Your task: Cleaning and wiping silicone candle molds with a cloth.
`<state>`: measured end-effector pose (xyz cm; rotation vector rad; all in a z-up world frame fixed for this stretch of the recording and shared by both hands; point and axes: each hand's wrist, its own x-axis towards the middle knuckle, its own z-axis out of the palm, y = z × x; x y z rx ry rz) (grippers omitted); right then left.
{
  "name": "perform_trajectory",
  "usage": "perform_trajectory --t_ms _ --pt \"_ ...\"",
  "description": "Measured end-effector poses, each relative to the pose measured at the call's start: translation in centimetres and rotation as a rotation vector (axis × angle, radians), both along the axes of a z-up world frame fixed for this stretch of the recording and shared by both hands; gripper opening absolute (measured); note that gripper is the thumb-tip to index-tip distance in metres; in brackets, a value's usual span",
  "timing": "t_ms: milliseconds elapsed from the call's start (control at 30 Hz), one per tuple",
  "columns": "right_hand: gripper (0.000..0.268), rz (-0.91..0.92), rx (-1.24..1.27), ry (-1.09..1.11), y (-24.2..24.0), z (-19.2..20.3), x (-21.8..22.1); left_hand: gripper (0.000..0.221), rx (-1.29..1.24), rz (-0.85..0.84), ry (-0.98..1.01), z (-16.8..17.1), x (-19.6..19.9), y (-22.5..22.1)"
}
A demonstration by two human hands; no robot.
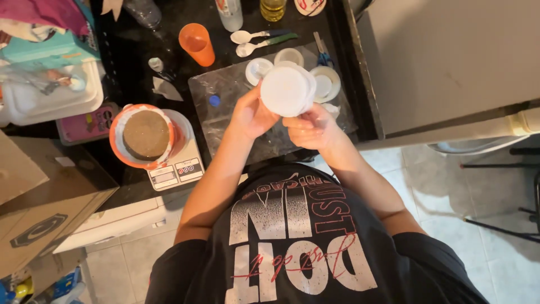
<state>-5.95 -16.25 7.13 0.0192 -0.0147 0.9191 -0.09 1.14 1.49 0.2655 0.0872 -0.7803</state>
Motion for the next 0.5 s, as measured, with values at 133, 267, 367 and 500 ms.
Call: perform_trajectory --t_ms 133,267,367,500 --pt "0.035 -0.186 -0.503 -0.122 -0.1 -2.4 -1.5 0.044 0.006 -0.045 0.012 6.4 -0.5 2.5" --pt "0.04 -0.741 -1.306 -0.377 -1.0 1.9 -3.2 0.042 -0.016 0.133 0.017 7.7 -0.9 4.2" --pt "0.022 -1.408 -1.614 -0.949 -0.3 6.7 -3.8 0.045 -0.025 0.138 -0.001 8.6 -2.5 4.4" --pt "0.046 -1.5 -1.924 -1.622 0.8 7.8 -2.6 0.046 -0.183 0.097 -0.178 12.6 -4.9 3.5"
